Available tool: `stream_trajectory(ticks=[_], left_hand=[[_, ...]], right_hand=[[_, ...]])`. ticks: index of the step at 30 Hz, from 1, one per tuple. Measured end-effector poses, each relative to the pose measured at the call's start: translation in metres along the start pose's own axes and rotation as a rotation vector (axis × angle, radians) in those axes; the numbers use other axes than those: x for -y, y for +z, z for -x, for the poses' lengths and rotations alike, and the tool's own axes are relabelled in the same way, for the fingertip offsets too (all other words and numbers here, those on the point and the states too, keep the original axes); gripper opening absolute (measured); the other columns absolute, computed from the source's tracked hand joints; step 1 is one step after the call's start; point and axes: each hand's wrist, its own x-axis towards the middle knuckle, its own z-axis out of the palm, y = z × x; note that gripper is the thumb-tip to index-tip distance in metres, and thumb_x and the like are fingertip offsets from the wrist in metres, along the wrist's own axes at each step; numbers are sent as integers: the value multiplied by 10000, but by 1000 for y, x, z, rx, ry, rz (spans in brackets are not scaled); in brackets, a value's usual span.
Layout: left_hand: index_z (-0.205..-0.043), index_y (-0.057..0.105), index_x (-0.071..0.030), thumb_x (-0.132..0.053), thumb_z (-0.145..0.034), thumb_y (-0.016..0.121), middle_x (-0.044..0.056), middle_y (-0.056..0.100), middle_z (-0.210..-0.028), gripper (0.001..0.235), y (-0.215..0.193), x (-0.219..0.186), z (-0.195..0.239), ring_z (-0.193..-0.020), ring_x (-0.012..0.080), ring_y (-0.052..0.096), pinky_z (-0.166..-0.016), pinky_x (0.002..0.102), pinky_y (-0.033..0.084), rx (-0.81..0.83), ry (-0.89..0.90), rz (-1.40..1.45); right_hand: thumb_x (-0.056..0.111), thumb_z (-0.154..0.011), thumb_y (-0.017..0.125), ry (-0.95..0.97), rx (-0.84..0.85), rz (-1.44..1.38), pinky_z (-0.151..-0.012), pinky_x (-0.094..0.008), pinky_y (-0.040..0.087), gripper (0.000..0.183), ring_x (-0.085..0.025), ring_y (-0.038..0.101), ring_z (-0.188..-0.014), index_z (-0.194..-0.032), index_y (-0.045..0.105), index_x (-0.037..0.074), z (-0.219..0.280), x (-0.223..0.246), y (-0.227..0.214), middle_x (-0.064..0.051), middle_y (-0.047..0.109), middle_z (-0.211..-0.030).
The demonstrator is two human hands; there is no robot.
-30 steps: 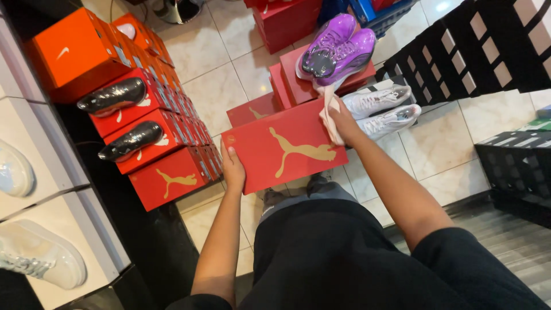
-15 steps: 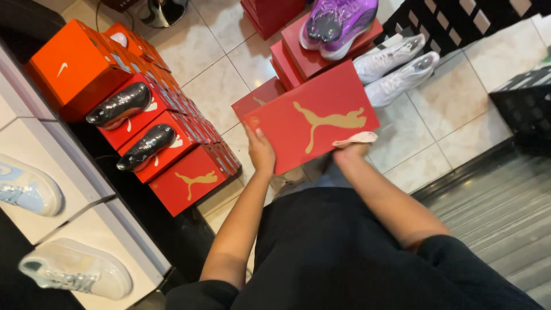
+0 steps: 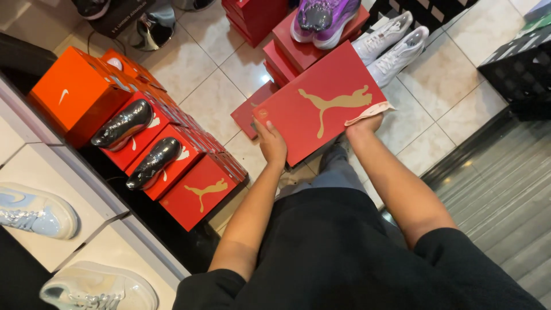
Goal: Cleaning and inspecting shoe boxes using a cloth in a storage area
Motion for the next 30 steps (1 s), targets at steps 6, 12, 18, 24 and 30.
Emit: stream_trajectory(ticks=[6, 12, 18, 24, 30], left_hand=[[-1621, 239, -146, -357, -1104, 404, 270, 515, -1443, 582, 17, 21, -7, -1222, 459, 607, -939, 549, 560, -50, -23, 14], [-1604, 256, -49, -275, -1101, 440, 357, 410, -1504, 582, 13, 12, -11, -1365, 510, 460, -1109, 564, 431, -21, -32, 213], [-1566, 358, 14, -246, -1028, 545, 286, 378, -1569, 626, -71, -46, 30, -1460, 456, 337, -1200, 549, 261, -152, 576, 266], [-1398, 630, -220, -130, -910, 667, 52, 660, -1257, 498, -25, -67, 69, -1215, 312, 616, -1074, 485, 477, 157, 708, 277], [-1373, 481, 50, -149, -1090, 501, 321, 564, -1323, 347, -37, -33, 64, -1047, 368, 700, -897, 425, 592, -405, -376, 561]], right_hand=[[647, -974, 504, 358, -154, 174, -1167, -460, 445, 569, -260, 629, -1274, -1376, 592, 253, 99, -159, -56, -24, 625, -1422], [63, -955, 594, 697, 48, 512, -969, -486, 569, 260, -407, 694, -1087, -1108, 678, -129, 280, -79, 100, -315, 701, -1121], [206, -1035, 547, 323, 160, 1073, -857, -506, 557, 300, -349, 683, -959, -1169, 696, -18, 274, 2, 112, -226, 704, -1053], [371, -975, 633, 219, 744, 1728, -994, -477, 505, 420, -366, 654, -1129, -1260, 703, 71, 247, 47, 202, -205, 707, -1183], [382, -823, 868, -1081, 868, 2023, -1188, -567, 282, 985, -565, 419, -1358, -1485, 390, -169, 158, 128, 267, -437, 450, -1420]])
